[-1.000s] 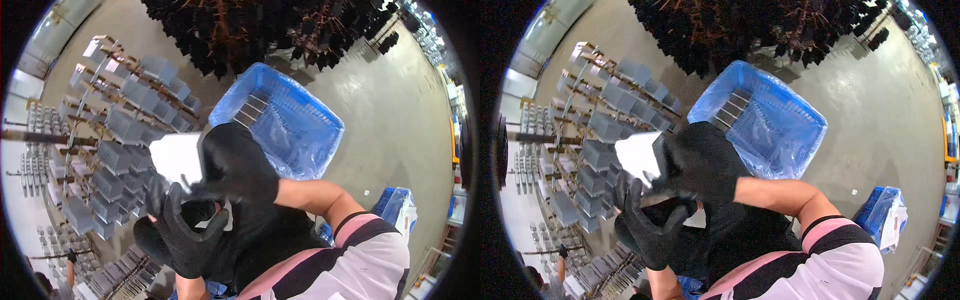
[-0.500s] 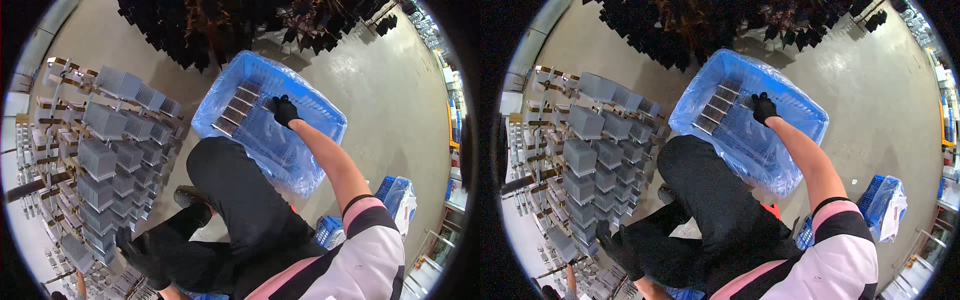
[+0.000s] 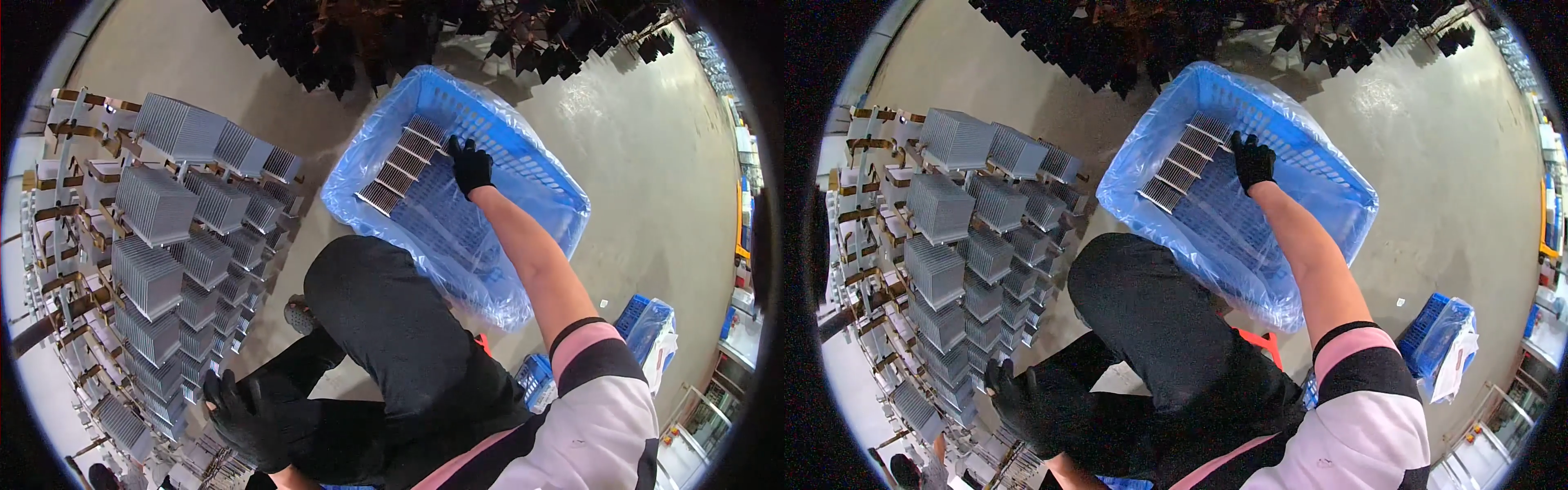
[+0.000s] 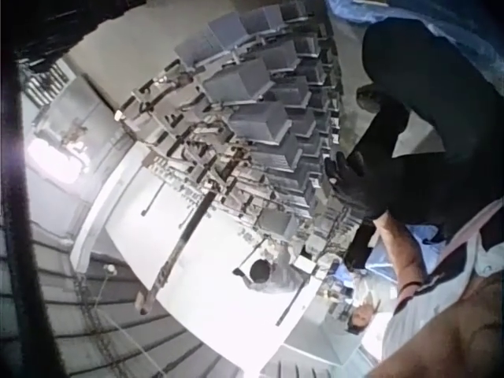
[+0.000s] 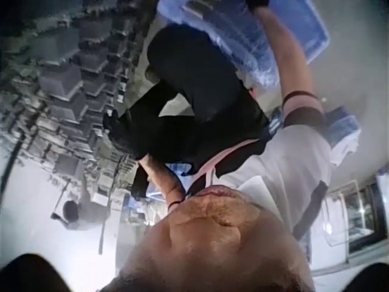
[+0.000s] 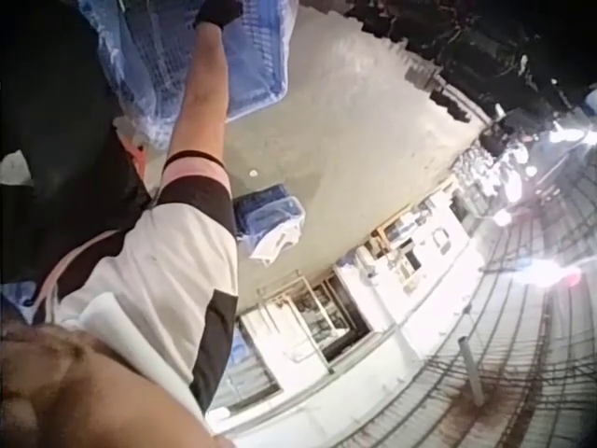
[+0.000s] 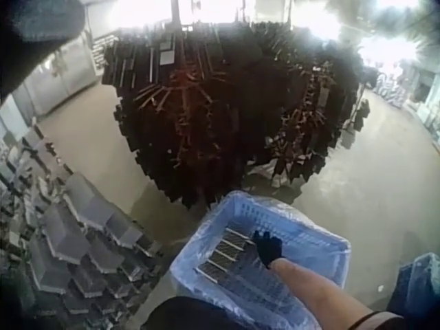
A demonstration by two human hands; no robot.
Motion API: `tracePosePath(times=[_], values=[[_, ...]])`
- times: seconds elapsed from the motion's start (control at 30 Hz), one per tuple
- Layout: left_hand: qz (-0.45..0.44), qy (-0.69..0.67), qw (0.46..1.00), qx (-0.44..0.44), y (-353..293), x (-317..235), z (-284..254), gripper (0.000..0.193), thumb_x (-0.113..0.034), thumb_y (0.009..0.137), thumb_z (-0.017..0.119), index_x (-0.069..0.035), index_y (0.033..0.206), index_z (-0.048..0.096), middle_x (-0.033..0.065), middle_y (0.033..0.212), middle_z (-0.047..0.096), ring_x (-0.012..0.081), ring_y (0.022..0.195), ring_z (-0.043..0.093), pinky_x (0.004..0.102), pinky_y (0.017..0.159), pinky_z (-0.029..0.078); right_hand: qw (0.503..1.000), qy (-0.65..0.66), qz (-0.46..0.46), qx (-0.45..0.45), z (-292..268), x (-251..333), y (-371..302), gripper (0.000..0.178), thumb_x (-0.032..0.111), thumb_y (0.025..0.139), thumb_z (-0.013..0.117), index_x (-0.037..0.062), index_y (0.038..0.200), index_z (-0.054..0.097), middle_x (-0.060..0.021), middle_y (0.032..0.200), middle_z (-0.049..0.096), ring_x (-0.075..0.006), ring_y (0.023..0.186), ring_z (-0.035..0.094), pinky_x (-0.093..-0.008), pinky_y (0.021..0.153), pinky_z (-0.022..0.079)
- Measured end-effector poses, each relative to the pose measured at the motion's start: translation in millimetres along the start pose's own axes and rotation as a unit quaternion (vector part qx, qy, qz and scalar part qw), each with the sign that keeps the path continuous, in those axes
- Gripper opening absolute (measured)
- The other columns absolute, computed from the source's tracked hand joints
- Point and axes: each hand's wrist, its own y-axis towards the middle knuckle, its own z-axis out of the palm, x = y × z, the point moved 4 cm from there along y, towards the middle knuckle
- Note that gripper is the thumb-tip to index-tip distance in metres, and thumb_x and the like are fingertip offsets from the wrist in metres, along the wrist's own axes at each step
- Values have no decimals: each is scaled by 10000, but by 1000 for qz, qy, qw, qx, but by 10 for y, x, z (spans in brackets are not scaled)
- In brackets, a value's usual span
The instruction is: Picking small metal components from a storage rack and placing them into a plastic bin.
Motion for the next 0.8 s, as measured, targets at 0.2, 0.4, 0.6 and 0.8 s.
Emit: tracePosePath(times=[0.2, 0.4, 0.6, 0.8], values=[[2, 10, 1000, -7, -4, -33, -43, 427, -275, 860, 726, -45, 1205, 624, 186, 1370, 562, 399, 1237, 548, 485, 989, 454, 995, 84, 37, 47, 56, -68, -52, 598, 77, 949, 403, 325, 1492, 398, -274, 1310, 531, -415, 890, 683, -521, 724, 551], [-1, 39, 999, -18, -19, -180, -235, 299, -125, 862, 714, -17, 1130, 636, 218, 1292, 592, 391, 1200, 571, 443, 934, 502, 977, 170, 62, 115, 349, 125, -32, 626, 84, 983, 323, 372, 1538, 316, -334, 1511, 333, -449, 1059, 649, -532, 889, 529], [-7, -29, 996, -80, 35, -112, -382, 287, -138, 825, 760, -44, 1075, 654, 189, 1150, 646, 354, 1038, 639, 410, 858, 527, 983, 134, 21, 123, 449, -271, 64, 517, 197, 1005, 377, 314, 1508, 377, -265, 1516, 391, -427, 1127, 631, -538, 901, 520], [-294, -199, 895, -271, -643, 1173, -579, 217, -207, 869, 765, -46, 881, 621, 87, 792, 623, 223, 703, 571, 356, 679, 482, 975, 189, -75, 93, -738, 384, -204, 515, 119, 933, 550, 152, 1442, 476, -294, 1392, 502, -430, 1246, 534, -498, 986, 477]])
